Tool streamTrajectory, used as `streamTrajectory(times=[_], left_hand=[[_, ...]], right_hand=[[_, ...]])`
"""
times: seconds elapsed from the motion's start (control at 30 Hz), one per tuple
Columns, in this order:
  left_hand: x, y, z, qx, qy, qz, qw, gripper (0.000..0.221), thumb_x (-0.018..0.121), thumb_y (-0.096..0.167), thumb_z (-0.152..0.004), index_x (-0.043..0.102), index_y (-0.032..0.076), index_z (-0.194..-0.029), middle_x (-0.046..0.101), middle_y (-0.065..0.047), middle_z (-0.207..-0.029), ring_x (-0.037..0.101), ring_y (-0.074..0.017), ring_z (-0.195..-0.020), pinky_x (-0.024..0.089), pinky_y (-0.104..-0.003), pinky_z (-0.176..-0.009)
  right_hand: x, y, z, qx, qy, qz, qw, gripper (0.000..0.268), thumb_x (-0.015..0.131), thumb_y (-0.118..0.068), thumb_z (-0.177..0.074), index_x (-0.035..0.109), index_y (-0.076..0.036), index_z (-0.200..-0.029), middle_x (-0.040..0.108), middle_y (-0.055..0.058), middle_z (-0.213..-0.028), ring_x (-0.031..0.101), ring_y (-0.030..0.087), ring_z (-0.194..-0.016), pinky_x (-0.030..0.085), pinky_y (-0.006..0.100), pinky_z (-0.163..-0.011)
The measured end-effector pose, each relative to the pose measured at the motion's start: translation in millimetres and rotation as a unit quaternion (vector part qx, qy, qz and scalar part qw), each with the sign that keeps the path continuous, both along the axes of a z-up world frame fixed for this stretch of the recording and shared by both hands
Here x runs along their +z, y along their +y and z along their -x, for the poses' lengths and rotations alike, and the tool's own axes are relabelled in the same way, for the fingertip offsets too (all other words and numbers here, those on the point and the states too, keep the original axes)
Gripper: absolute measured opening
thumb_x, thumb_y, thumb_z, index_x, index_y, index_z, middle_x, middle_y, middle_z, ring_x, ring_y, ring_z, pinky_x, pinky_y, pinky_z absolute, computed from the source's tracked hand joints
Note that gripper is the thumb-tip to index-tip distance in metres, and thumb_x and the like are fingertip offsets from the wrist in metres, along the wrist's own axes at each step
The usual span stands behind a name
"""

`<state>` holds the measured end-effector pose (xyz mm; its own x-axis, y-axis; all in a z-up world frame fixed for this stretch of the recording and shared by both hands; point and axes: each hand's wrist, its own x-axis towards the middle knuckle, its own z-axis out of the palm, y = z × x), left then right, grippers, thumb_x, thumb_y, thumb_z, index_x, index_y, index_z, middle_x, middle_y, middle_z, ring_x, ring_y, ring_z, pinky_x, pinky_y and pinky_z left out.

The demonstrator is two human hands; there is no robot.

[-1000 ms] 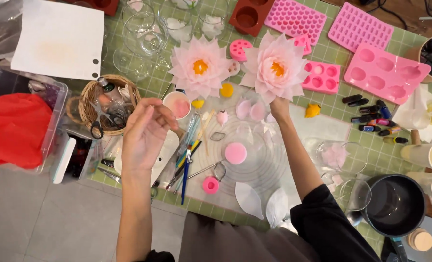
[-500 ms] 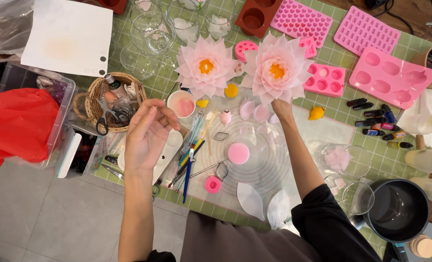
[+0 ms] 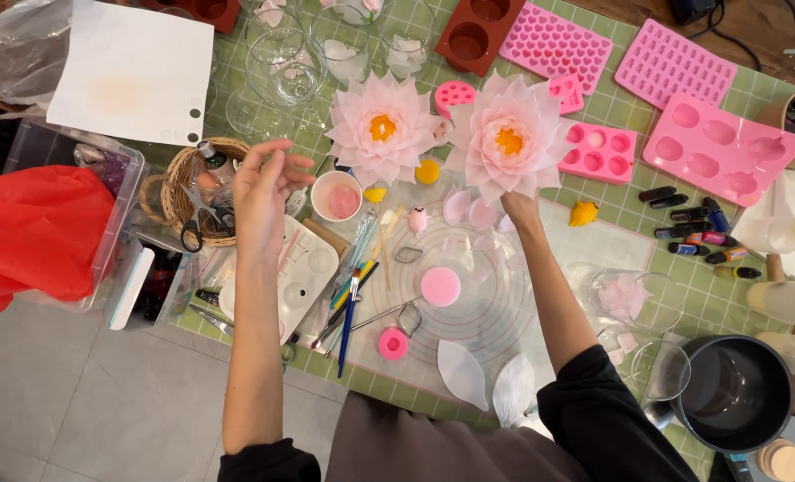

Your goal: Assembling a decorative wax lotus flower by attaching wax petals to a core and using a wooden stick for support.

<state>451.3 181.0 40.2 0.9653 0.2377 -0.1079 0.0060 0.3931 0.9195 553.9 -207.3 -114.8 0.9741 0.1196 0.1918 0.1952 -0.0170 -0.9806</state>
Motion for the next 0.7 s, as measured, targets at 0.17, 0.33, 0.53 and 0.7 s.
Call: streamTrajectory(times=[0.17,0.33,0.53,0.7], left_hand=[[-8,0,2,-0.006,0.02,0.013,1.0,0.02,0.055,0.015,-0.108,0.061,0.003,-0.123,0.073,-0.015,-0.103,0.07,-0.0192,-0.085,0.059,-0.035,-0.086],[-12,4,2,-0.012,0.026,0.027,0.999,0.021,0.056,0.015,-0.107,0.061,0.002,-0.122,0.073,-0.015,-0.103,0.071,-0.0198,-0.085,0.059,-0.036,-0.085],[-15,5,2,-0.016,0.02,0.035,0.999,0.02,0.057,0.015,-0.107,0.062,0.002,-0.122,0.073,-0.016,-0.103,0.071,-0.0209,-0.086,0.058,-0.036,-0.085],[-7,2,1,-0.028,0.018,0.049,0.998,0.02,0.057,0.016,-0.107,0.062,0.003,-0.123,0.072,-0.016,-0.104,0.071,-0.0218,-0.088,0.058,-0.037,-0.086]], right_hand=[[10,3,5,-0.004,0.005,0.025,1.0,0.043,0.07,-0.016,-0.101,0.057,-0.001,-0.139,0.063,0.008,-0.136,0.061,0.017,-0.124,0.05,0.031,-0.106],[-5,1,1,0.015,-0.02,0.032,0.999,0.039,0.07,-0.015,-0.101,0.06,-0.001,-0.136,0.064,0.008,-0.133,0.061,0.018,-0.122,0.049,0.032,-0.106],[1,1,7,-0.003,-0.015,0.033,0.999,0.041,0.071,-0.016,-0.101,0.059,-0.002,-0.137,0.064,0.007,-0.133,0.061,0.018,-0.121,0.05,0.032,-0.105],[-2,3,9,-0.013,-0.001,0.024,1.0,0.044,0.071,-0.016,-0.1,0.057,-0.002,-0.139,0.063,0.008,-0.134,0.061,0.018,-0.123,0.05,0.032,-0.105]])
